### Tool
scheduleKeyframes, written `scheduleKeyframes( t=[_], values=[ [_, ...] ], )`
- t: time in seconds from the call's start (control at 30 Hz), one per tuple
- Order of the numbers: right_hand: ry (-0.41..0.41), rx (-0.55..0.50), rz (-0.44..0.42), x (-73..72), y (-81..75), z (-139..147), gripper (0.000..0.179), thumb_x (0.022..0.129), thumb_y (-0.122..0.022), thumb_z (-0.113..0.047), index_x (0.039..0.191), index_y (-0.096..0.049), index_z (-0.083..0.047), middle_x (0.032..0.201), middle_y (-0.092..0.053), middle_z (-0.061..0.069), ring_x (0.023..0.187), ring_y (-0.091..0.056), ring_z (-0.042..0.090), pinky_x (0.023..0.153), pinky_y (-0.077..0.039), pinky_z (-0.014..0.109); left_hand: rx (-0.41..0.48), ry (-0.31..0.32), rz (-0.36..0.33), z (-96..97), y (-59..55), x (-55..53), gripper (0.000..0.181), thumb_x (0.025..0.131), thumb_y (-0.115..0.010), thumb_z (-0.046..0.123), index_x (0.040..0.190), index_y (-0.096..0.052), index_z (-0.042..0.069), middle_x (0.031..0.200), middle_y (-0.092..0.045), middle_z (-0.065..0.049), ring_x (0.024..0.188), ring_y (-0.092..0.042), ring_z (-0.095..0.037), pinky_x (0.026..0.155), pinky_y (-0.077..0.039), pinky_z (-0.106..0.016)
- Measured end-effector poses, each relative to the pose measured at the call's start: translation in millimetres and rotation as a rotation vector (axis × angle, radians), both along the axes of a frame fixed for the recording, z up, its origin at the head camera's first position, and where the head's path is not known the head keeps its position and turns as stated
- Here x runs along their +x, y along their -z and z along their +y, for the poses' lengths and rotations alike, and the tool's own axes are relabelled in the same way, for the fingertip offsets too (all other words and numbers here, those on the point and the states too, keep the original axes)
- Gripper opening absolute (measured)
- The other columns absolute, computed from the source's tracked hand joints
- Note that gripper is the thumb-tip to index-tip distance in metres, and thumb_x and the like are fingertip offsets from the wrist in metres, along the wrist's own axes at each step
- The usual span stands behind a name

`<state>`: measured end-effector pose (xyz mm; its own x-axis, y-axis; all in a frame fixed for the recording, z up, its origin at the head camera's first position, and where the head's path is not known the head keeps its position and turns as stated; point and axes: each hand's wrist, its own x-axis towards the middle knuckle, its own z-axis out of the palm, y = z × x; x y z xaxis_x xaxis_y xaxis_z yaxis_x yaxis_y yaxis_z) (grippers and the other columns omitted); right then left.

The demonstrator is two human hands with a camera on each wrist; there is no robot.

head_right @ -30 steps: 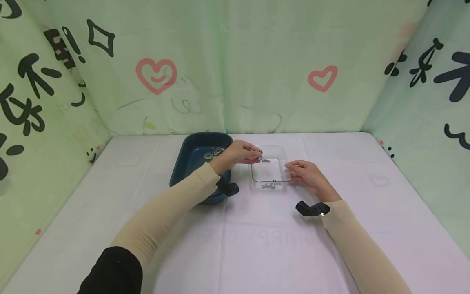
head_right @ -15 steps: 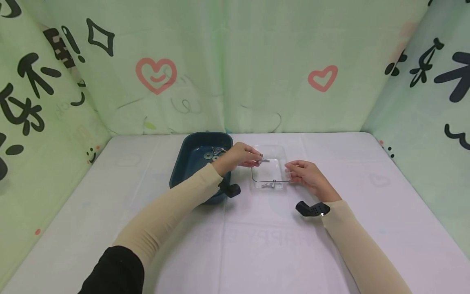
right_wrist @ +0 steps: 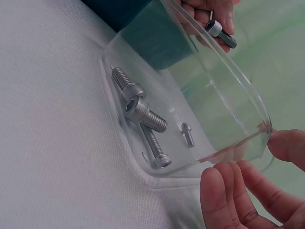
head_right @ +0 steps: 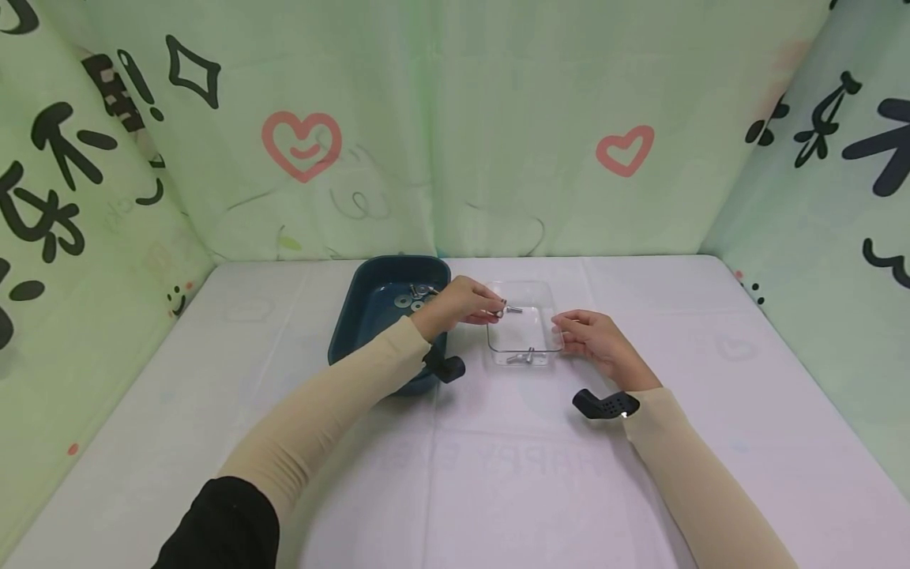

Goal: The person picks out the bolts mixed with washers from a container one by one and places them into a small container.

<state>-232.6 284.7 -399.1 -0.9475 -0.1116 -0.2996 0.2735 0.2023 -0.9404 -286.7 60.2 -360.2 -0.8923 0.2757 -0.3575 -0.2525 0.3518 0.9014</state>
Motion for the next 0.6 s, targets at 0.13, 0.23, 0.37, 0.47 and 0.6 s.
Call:
scheduleKeyframes(
  t=[0.13,0.23,0.37,0.47,0.6],
  values=[
    [-0.003,-0.011,0.004,-0.1,0.1,0.1,0.013,0.094,-0.056,-0.026,0.103,-0.058,-0.016,0.084,-0.062,-0.014,0.077,-0.059,0.000,0.072,-0.053,0.014,-0.017,-0.006,0.010,0.3,0.1,0.3,0.018,0.085,-0.068,0.008,0.098,-0.070,-0.003,0.099,-0.071,-0.019,0.069,-0.061,-0.017,0.090,-0.054,-0.037],
    [-0.002,-0.015,0.001,-0.4,0.2,0.3,0.013,0.094,-0.057,-0.026,0.102,-0.058,-0.016,0.084,-0.062,-0.014,0.076,-0.059,0.000,0.072,-0.053,0.014,-0.016,-0.006,0.011,0.2,0.4,0.0,0.018,0.085,-0.068,0.008,0.098,-0.070,-0.003,0.099,-0.071,-0.019,0.070,-0.063,-0.018,0.090,-0.054,-0.037],
    [-0.006,-0.008,0.000,-0.9,0.7,0.2,0.021,0.094,-0.056,-0.026,0.108,-0.056,-0.011,0.084,-0.062,-0.015,0.077,-0.059,0.000,0.072,-0.053,0.014,-0.008,-0.003,0.014,-0.4,0.3,0.0,0.018,0.085,-0.068,0.007,0.098,-0.070,-0.004,0.101,-0.071,-0.018,0.082,-0.068,-0.025,0.089,-0.054,-0.037],
    [-0.011,-0.011,0.001,-1.4,1.3,0.5,0.023,0.094,-0.057,-0.026,0.110,-0.056,-0.010,0.084,-0.062,-0.015,0.077,-0.059,0.000,0.072,-0.054,0.014,-0.001,-0.002,0.018,-0.6,-1.0,1.1,0.018,0.085,-0.067,0.007,0.099,-0.070,-0.004,0.102,-0.071,-0.018,0.092,-0.069,-0.029,0.090,-0.054,-0.037],
    [-0.014,-0.025,0.000,-1.9,1.6,0.4,0.020,0.094,-0.057,-0.026,0.108,-0.057,-0.011,0.084,-0.062,-0.014,0.077,-0.060,0.001,0.072,-0.054,0.014,-0.003,0.000,0.009,-0.3,-2.7,2.2,0.019,0.086,-0.067,0.007,0.100,-0.070,-0.003,0.103,-0.071,-0.017,0.095,-0.069,-0.028,0.090,-0.054,-0.035]
  ],
)
